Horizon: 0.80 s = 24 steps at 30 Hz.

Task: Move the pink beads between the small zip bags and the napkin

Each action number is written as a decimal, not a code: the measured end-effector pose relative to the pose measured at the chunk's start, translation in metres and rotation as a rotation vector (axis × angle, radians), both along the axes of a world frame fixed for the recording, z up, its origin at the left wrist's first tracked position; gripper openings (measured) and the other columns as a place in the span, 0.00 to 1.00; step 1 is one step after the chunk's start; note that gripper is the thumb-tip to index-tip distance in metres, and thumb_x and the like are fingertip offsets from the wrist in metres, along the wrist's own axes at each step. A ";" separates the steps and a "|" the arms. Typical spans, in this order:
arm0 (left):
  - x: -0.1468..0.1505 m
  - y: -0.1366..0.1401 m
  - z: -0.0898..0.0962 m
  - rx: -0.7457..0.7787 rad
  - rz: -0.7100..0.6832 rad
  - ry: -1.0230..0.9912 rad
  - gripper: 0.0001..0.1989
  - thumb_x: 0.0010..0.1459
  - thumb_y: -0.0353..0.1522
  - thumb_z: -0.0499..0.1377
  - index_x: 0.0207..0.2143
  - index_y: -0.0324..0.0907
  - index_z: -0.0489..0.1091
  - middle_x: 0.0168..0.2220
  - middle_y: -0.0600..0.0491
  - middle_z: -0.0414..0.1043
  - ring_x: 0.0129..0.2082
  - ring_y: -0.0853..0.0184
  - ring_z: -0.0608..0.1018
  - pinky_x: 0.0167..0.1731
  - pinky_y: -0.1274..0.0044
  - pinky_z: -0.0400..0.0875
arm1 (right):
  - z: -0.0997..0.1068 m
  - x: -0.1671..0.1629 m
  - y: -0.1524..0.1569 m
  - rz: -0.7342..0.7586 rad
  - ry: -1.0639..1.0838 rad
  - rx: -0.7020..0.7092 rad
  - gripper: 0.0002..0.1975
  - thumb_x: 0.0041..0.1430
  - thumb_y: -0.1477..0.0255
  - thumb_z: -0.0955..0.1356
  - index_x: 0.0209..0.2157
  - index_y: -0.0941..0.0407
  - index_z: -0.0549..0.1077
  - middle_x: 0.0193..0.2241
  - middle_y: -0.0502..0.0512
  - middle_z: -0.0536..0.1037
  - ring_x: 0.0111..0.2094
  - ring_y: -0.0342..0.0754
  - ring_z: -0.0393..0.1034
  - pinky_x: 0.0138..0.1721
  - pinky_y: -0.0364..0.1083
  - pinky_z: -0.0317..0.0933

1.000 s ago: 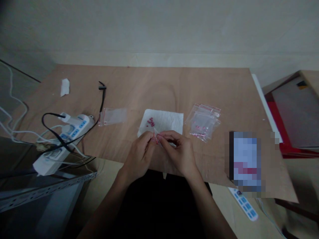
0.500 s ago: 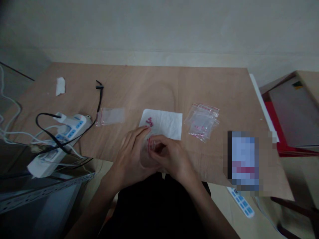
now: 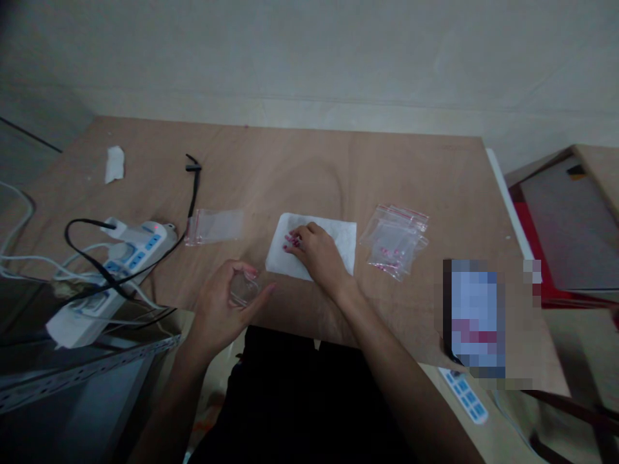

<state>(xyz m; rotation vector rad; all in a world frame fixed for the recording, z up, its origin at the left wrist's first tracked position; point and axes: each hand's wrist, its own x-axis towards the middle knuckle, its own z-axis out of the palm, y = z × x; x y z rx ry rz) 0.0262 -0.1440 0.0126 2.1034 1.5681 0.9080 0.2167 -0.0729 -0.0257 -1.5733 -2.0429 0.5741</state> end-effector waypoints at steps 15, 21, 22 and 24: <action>-0.009 0.010 -0.003 -0.090 0.014 -0.028 0.13 0.54 0.36 0.64 0.38 0.44 0.64 0.32 0.55 0.70 0.32 0.65 0.75 0.32 0.74 0.72 | 0.008 -0.005 0.003 0.045 -0.305 -0.021 0.13 0.64 0.80 0.61 0.38 0.63 0.77 0.39 0.66 0.77 0.38 0.52 0.72 0.40 0.48 0.65; -0.001 0.019 -0.007 -0.026 0.031 -0.064 0.18 0.50 0.35 0.66 0.38 0.44 0.59 0.33 0.55 0.65 0.34 0.66 0.73 0.36 0.73 0.70 | 0.009 -0.001 0.004 0.085 -0.401 0.002 0.13 0.65 0.79 0.60 0.38 0.64 0.77 0.37 0.66 0.77 0.37 0.53 0.72 0.36 0.47 0.63; 0.001 0.020 -0.008 -0.029 0.030 -0.084 0.19 0.49 0.35 0.66 0.38 0.44 0.59 0.34 0.55 0.64 0.34 0.66 0.73 0.35 0.73 0.70 | 0.011 0.000 0.004 0.091 -0.413 0.003 0.13 0.64 0.79 0.61 0.37 0.65 0.77 0.36 0.66 0.77 0.37 0.53 0.73 0.36 0.47 0.62; 0.006 0.023 -0.010 -0.046 0.015 -0.122 0.20 0.49 0.35 0.66 0.39 0.44 0.59 0.34 0.55 0.64 0.34 0.66 0.73 0.36 0.73 0.70 | 0.014 0.001 0.005 0.107 -0.434 0.002 0.12 0.64 0.79 0.61 0.36 0.64 0.77 0.35 0.66 0.78 0.35 0.53 0.73 0.34 0.47 0.62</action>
